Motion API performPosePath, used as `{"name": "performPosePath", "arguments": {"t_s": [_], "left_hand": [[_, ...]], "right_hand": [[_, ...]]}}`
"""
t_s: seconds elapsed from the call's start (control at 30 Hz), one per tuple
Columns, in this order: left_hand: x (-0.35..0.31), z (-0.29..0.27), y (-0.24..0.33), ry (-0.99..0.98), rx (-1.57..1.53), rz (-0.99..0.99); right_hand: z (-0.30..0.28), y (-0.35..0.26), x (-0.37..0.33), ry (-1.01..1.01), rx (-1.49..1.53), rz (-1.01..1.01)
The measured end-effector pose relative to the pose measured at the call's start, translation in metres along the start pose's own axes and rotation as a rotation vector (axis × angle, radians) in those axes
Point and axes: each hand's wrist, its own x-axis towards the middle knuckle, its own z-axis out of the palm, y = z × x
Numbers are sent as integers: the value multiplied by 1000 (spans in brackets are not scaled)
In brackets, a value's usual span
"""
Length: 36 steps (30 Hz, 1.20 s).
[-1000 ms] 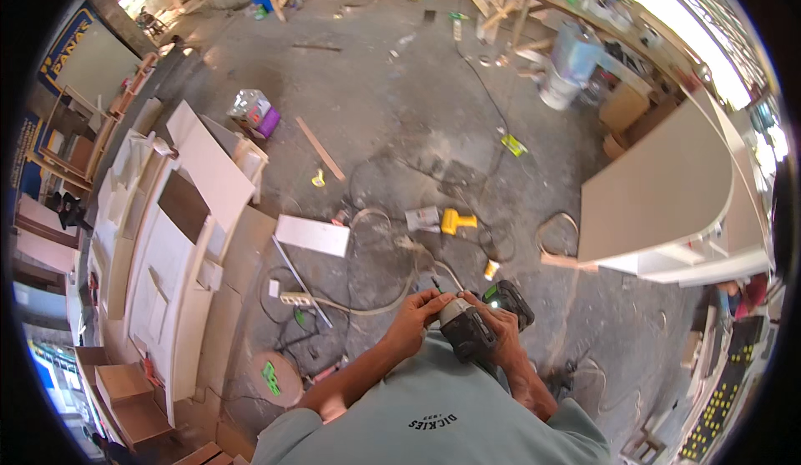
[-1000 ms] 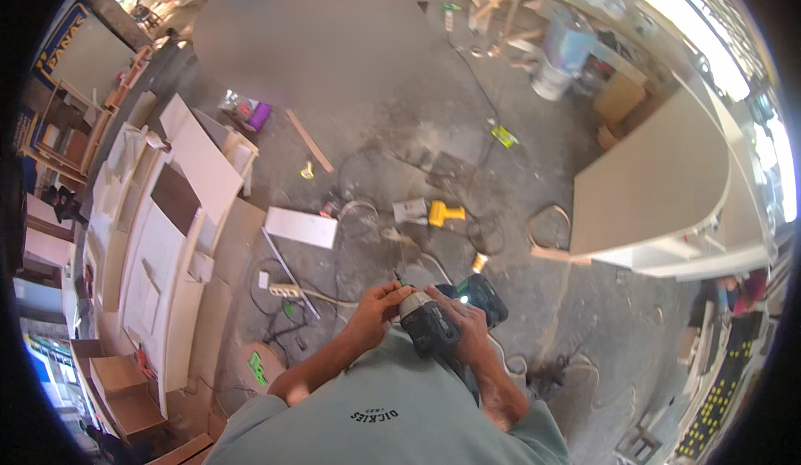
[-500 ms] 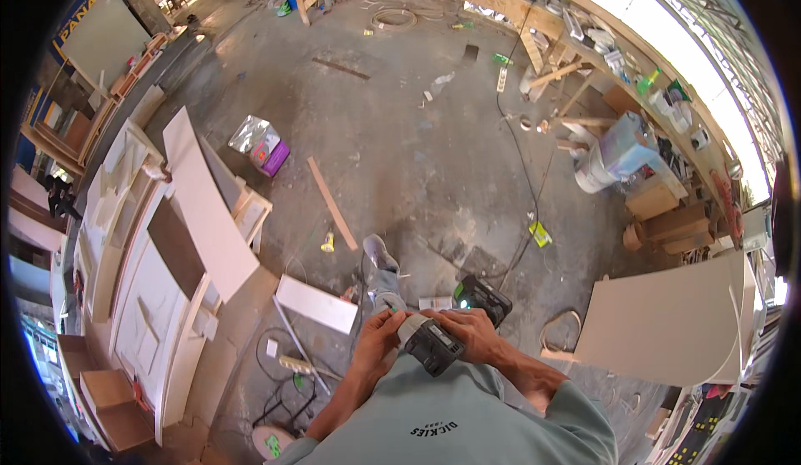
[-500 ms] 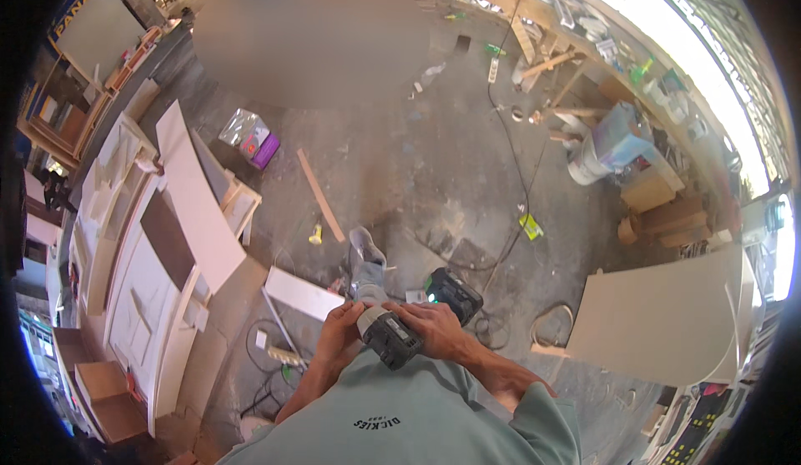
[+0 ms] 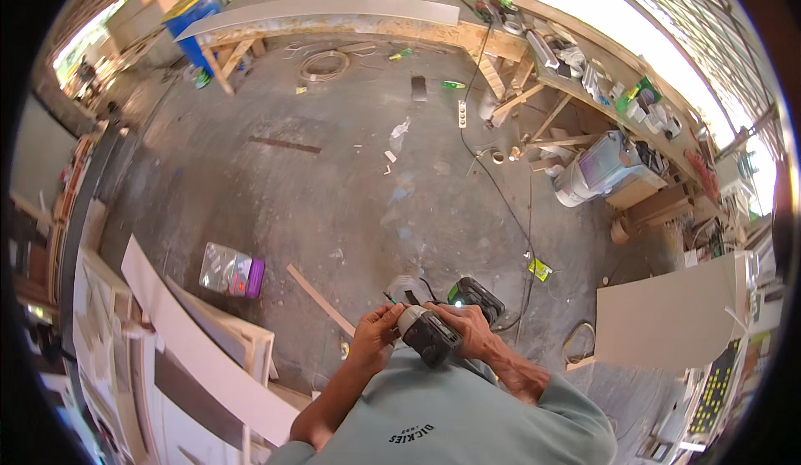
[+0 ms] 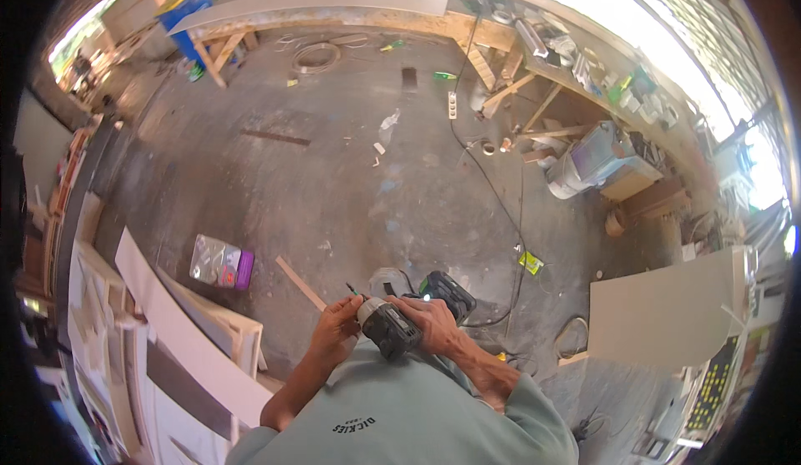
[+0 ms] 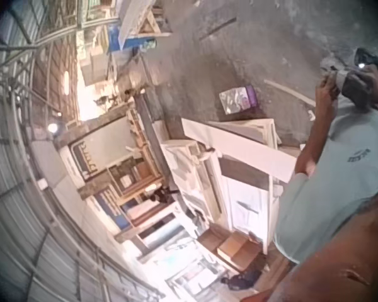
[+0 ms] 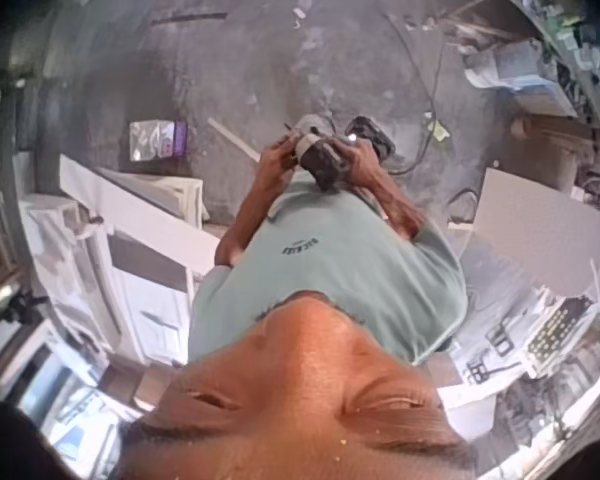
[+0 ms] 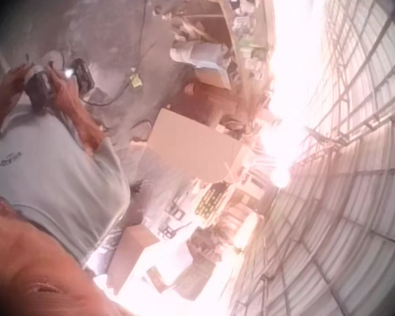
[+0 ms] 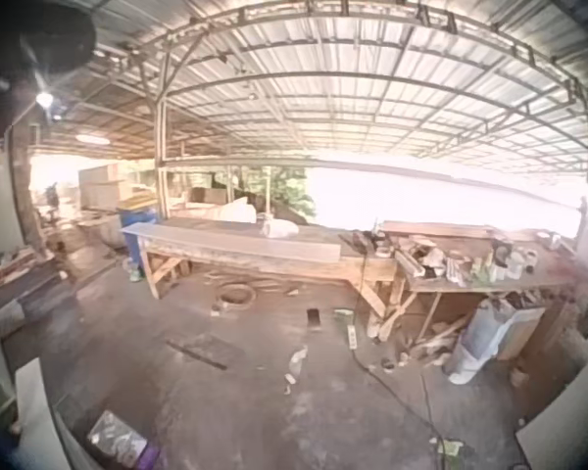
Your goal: The person attaches metal hinges to a white cabinet door using an electric drill and screws.
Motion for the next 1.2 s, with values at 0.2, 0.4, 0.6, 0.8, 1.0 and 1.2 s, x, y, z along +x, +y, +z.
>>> {"name": "performPosePath", "arguments": {"t_s": [0.2, 0.4, 0.6, 0.8, 1.0, 1.2], "left_hand": [[108, -58, 116, 20, -59, -4], [191, -114, 295, 172, -22, 63], [220, -166, 434, 221, -295, 316], [255, -261, 545, 368, -401, 449], [294, -380, 695, 430, -345, 431], [316, -437, 897, 373, -202, 392]], "right_hand": [[19, 34, 165, -24, 15, 1], [37, 57, 393, -119, 17, -143], [52, 23, 611, -316, 63, -361], [137, 12, 796, -457, 84, -577], [214, -22, 973, -651, 24, -444], [249, -83, 1138, -533, 153, -412]]}}
